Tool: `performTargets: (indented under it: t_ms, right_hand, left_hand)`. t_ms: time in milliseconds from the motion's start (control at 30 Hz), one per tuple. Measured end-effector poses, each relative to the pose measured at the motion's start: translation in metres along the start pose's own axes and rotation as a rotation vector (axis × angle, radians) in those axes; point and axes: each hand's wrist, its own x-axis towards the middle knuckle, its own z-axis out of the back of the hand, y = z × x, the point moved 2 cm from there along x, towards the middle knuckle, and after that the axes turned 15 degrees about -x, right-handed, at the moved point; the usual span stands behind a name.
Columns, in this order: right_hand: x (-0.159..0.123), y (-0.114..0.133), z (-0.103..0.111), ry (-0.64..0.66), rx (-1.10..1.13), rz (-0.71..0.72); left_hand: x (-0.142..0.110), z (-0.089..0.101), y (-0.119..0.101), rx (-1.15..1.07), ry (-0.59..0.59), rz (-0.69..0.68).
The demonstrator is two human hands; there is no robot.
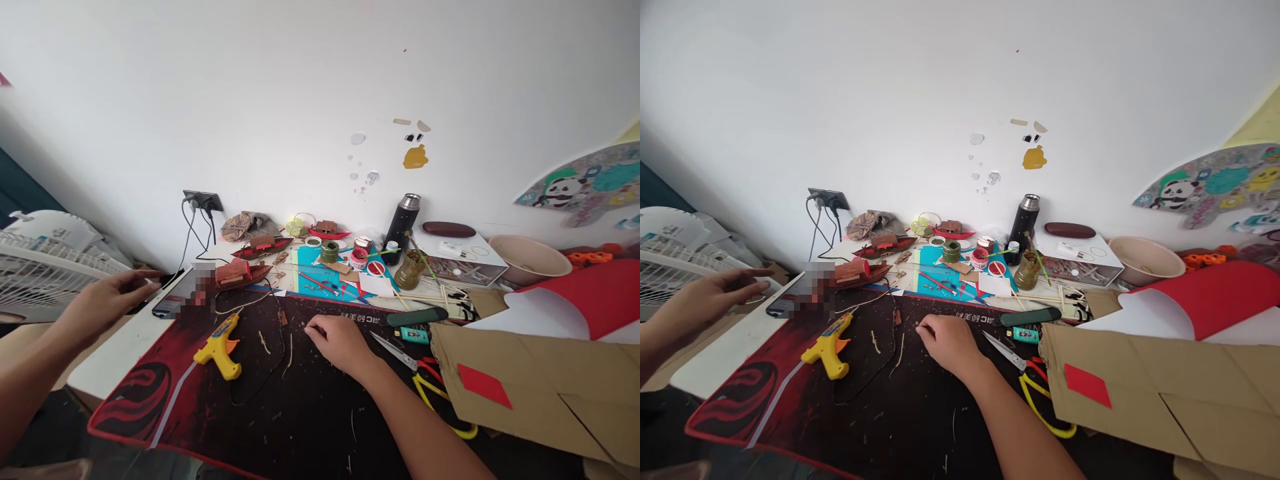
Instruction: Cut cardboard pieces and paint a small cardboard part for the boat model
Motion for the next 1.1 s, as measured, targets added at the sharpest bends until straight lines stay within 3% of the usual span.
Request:
performTargets:
  t_ms: [67, 167, 233, 367, 467, 633, 767, 900, 1100]
  right_hand:
    - [0.0, 0.0, 0.0, 0.001, -0.006, 0.0]
    - [0.0, 0.0, 0.001, 0.004, -0.018, 0.0]
    - [0.0, 0.0, 0.002, 0.006, -0.027, 0.0]
    - [0.0, 0.0, 0.002, 0.013, -0.041, 0.003]
    - [0.0, 0.0, 0.002, 0.016, -0.045, 0.012]
    - [0.0, 0.0, 0.0, 0.012, -0.046, 0.025]
    - [0.0, 0.0, 0.0, 0.013, -0.05, 0.028]
    - [0.001, -0.001, 0.001, 0.014, -0.053, 0.027]
    - [0.001, 0.001, 0.003, 0.034, -0.06, 0.032]
  left_hand:
    - [-0.025, -0.011, -0.01, -0.026, 0.038, -0.022]
    - [-0.06, -0.038, -0.024, -0.074, 0.186, -0.093]
    - [-0.08, -0.057, -0.032, -0.035, 0.295, -0.292]
    - [-0.11, -0.089, -0.038, 0.151, 0.392, -0.758]
    - [-0.124, -0.106, -0.036, 0.248, 0.42, -0.934]
    - [-0.123, -0.121, -0.04, 0.281, 0.452, -0.959]
    - [-0.108, -0.129, -0.063, 0.287, 0.487, -0.973]
    - [-0.092, -0.149, -0.084, 0.36, 0.556, -0.993]
    - [-0.074, -0.17, -0.085, 0.371, 0.689, -0.929]
